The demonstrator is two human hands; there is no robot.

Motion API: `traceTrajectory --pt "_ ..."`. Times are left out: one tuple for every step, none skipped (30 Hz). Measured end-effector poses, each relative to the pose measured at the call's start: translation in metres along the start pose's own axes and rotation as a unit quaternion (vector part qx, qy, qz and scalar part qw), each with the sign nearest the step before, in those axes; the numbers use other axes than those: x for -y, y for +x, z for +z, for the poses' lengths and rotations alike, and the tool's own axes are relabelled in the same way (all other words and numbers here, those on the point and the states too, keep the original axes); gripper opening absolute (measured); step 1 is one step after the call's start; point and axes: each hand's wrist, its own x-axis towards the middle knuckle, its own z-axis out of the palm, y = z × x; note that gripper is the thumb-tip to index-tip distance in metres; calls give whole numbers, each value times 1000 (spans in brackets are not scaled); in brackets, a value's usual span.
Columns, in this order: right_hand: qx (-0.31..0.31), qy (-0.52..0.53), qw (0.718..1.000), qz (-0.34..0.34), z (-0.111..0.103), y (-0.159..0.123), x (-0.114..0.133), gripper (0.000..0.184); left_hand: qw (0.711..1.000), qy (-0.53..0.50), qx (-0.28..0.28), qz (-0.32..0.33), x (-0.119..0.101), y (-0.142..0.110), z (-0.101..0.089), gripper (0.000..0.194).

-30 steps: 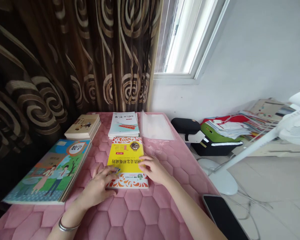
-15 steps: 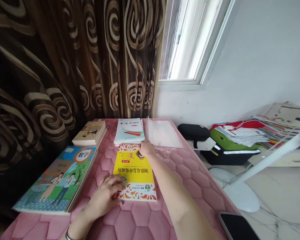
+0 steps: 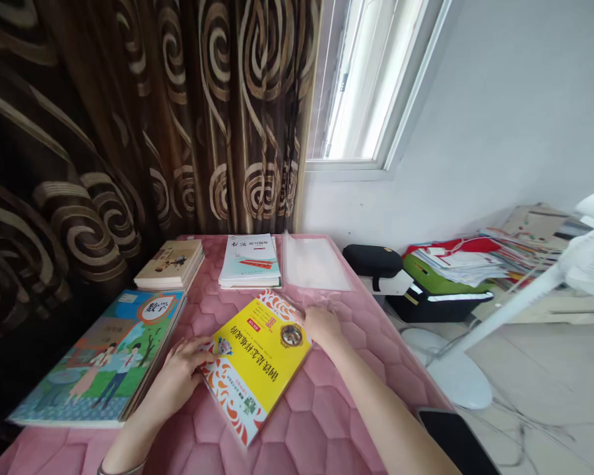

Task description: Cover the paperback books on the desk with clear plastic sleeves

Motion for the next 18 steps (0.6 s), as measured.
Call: traceTrajectory --pt "5 2 1000 14 1 -9 -6 48 999 -3 -22 -31 1 1 3 57" --pt "9 6 1000 28 2 -18 -11 49 997 -10 -50 -61 1 1 6 59" --pt "11 11 999 38 4 -24 -15 50 992 -24 -81 -90 1 1 9 61" --pt "12 17 999 46 5 -30 -19 50 986 -44 -110 -118 0 -1 12 61" --pt "10 24 998 50 7 -34 -21 49 978 -73 -132 -147 -2 -3 15 60" --pt "8 33 998 52 9 -36 -22 47 967 -111 -144 -177 -5 -7 18 56" --pt "3 43 998 51 10 -37 -23 45 955 -159 -144 -203 -8 -12 22 52" --pt "-2 56 997 50 12 -37 -24 43 940 -216 -138 -223 -11 -17 25 48" --pt "-9 72 996 49 14 -37 -24 41 922 -277 -130 -236 -15 -23 28 44" --pt "-16 88 995 48 15 -37 -25 39 901 -336 -127 -243 -19 -28 31 43" --pt "-24 103 993 48 16 -37 -25 39 877 -388 -133 -250 -23 -32 34 43" --pt "-31 115 992 48 17 -37 -25 39 852 -431 -145 -259 -26 -35 36 44" --pt "-37 125 990 50 17 -37 -26 39 827 -464 -161 -273 -29 -36 38 46" --pt "-41 134 989 52 18 -38 -27 40 805 -489 -176 -287 -31 -34 39 46" --pt "-44 143 987 55 19 -38 -28 41 786 -509 -187 -298 -33 -29 40 44" --pt "-47 152 986 58 20 -39 -29 41 772 -525 -194 -302 -33 -23 41 41" --pt "-52 162 984 62 22 -40 -29 42 764 -534 -197 -304 -33 -13 41 37" --pt "-58 172 981 66 24 -40 -30 43 762 -536 -199 -304 -31 -2 40 34"
